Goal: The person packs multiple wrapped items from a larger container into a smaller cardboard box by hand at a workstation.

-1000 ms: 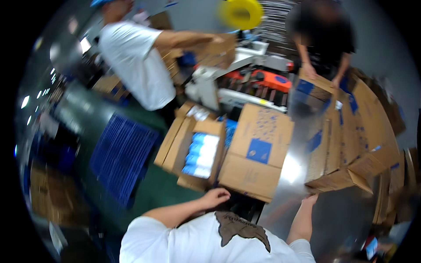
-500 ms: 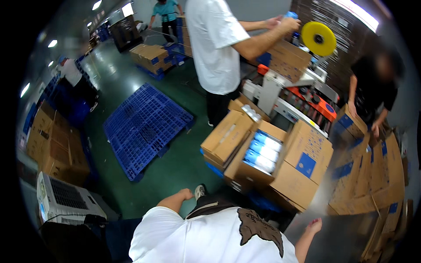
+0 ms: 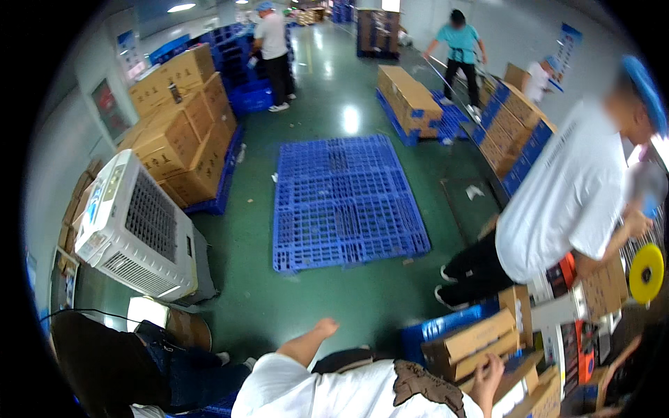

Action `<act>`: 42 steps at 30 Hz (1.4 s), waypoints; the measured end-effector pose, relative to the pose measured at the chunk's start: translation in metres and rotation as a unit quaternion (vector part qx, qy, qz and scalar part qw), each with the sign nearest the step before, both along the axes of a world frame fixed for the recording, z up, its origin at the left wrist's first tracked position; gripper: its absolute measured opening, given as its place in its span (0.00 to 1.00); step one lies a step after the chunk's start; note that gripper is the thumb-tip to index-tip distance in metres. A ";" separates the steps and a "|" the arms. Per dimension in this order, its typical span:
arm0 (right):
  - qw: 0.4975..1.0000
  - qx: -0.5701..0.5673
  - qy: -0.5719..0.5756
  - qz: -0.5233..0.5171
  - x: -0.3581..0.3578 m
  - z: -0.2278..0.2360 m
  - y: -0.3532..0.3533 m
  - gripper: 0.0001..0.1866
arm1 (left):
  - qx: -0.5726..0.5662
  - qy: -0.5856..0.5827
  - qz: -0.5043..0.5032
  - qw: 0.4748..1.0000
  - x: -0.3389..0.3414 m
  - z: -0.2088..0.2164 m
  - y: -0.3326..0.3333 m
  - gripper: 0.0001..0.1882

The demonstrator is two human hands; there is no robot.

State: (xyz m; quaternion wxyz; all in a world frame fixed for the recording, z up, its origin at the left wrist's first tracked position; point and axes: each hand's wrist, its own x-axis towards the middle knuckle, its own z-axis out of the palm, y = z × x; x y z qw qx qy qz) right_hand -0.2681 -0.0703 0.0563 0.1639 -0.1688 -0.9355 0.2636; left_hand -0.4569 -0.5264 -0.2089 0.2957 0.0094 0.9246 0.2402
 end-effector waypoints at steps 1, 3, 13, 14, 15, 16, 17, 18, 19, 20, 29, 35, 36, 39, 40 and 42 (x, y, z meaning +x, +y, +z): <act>0.996 0.032 -0.081 0.023 -0.018 -0.002 -0.010 0.27 | -0.039 -0.049 -0.007 0.998 -0.002 -0.006 -0.014 0.25; 0.985 0.066 -0.157 0.040 -0.034 -0.055 0.006 0.40 | -0.072 -0.046 0.066 0.994 0.015 -0.043 -0.050 0.22; 0.855 -0.345 -0.242 -0.303 -0.059 -0.196 0.092 0.28 | -0.080 -0.153 -0.082 0.981 -0.005 -0.055 -0.065 0.22; 0.825 -0.397 -0.239 -0.324 -0.065 -0.204 0.087 0.23 | -0.115 -0.113 -0.126 0.979 -0.017 -0.055 -0.071 0.22; 0.810 -0.410 -0.235 -0.346 -0.074 -0.209 0.083 0.19 | -0.143 -0.069 -0.176 0.971 -0.039 -0.055 -0.071 0.22; 0.833 -0.286 -0.252 -0.401 -0.095 -0.140 0.053 0.20 | -0.140 -0.044 -0.195 0.970 -0.064 -0.052 -0.072 0.23; 0.823 -0.224 -0.224 -0.471 -0.099 -0.127 0.045 0.24 | -0.117 -0.011 -0.239 0.964 -0.110 -0.035 -0.044 0.23; 0.802 -0.165 -0.196 -0.539 -0.104 -0.117 0.037 0.28 | -0.084 -0.003 -0.230 0.970 -0.147 -0.009 -0.009 0.23; 0.793 -0.204 -0.123 -0.560 -0.079 -0.159 0.065 0.33 | -0.054 0.005 -0.221 0.974 -0.183 0.026 0.026 0.23; 0.789 -0.275 -0.027 -0.549 -0.048 -0.215 0.085 0.39 | -0.019 -0.012 -0.156 0.987 -0.211 0.044 0.047 0.21; 0.717 -0.169 -0.151 -0.659 -0.064 -0.164 0.021 0.25 | -0.020 -0.031 -0.380 0.924 -0.458 -0.061 0.104 0.20; 0.642 -0.157 -0.128 -0.740 -0.052 -0.124 -0.018 0.14 | 0.005 0.056 -0.744 0.666 -0.525 -0.057 0.251 0.20; 0.637 -0.170 -0.103 -0.745 -0.039 -0.124 -0.022 0.14 | 0.018 -0.061 -0.531 0.845 -0.507 -0.049 0.279 0.18; 0.621 -0.211 -0.067 -0.752 0.003 -0.124 -0.038 0.14 | 0.029 -0.041 -0.639 0.767 -0.377 0.078 0.400 0.19; 0.645 -0.230 -0.045 -0.727 -0.012 -0.119 -0.025 0.15 | 0.101 0.045 -0.660 0.743 -0.404 0.051 0.411 0.18; 0.642 -0.241 -0.022 -0.728 -0.005 -0.122 -0.026 0.15 | 0.095 -0.005 -0.663 0.743 -0.319 0.108 0.453 0.18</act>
